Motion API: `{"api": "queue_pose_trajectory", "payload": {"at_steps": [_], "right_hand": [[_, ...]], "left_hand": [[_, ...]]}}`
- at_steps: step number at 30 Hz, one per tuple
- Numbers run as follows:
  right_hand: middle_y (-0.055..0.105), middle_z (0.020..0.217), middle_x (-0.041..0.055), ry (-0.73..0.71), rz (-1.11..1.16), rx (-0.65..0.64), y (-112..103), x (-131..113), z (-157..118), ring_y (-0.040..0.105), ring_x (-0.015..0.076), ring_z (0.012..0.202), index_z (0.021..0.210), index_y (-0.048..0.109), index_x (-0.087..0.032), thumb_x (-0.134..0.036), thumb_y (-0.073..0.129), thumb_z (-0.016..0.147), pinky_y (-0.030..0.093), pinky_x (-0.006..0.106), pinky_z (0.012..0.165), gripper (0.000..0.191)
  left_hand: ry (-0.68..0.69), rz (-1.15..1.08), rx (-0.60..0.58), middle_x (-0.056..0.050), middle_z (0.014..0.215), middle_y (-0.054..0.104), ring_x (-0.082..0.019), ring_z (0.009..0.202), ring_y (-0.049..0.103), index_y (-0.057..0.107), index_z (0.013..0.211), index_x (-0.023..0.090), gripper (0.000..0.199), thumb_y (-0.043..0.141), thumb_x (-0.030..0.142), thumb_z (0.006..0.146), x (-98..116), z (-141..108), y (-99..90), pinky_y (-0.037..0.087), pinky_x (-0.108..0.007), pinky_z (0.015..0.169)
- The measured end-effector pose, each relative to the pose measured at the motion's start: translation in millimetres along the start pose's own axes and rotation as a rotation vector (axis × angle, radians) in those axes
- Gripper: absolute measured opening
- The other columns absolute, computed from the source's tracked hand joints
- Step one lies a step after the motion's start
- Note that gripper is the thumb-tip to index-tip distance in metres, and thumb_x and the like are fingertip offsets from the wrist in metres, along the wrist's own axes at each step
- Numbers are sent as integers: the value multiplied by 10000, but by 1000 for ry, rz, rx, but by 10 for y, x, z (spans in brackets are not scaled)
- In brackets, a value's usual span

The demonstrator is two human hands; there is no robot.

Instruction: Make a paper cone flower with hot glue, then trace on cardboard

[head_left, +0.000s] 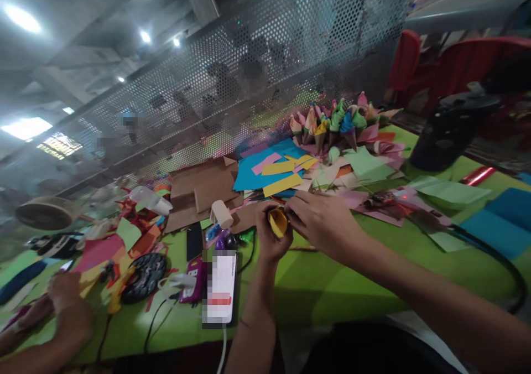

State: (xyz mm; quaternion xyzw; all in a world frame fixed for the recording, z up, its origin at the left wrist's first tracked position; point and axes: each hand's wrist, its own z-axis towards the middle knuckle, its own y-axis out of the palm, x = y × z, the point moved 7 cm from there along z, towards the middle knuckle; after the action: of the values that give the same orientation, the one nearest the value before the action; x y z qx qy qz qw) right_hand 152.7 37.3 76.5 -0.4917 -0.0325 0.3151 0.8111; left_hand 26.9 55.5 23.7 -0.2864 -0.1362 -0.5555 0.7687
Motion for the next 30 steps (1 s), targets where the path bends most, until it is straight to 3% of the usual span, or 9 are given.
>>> {"api": "queue_pose_trajectory", "payload": {"at_steps": [7,17,30], "right_hand": [[673,801,88,16,-57,-76,-30,-29,23,543,151,610,832,649,-146,-131,519,922,220,300,546,159],[659,773,82,62,-47,-53,-42,-16,43,523,156,584,806,646,-144,-138,525,919,207,293,545,166],[652,767,70,21,-24,13,-57,-13,27,499,135,575,810,649,-152,-139,500,937,213,286,545,196]], "left_hand": [[-4,-42,-19,-49,1003,562,-193,921,574,519,1112,232,295,617,336,855,-3,-2,18,491,-344,828],[-15,-82,-28,-55,1019,561,-203,931,575,520,1128,244,304,626,343,860,12,-3,19,493,-354,840],[-19,-73,-43,-52,992,562,-199,908,575,519,1097,241,272,619,332,860,53,20,20,500,-354,823]]}}
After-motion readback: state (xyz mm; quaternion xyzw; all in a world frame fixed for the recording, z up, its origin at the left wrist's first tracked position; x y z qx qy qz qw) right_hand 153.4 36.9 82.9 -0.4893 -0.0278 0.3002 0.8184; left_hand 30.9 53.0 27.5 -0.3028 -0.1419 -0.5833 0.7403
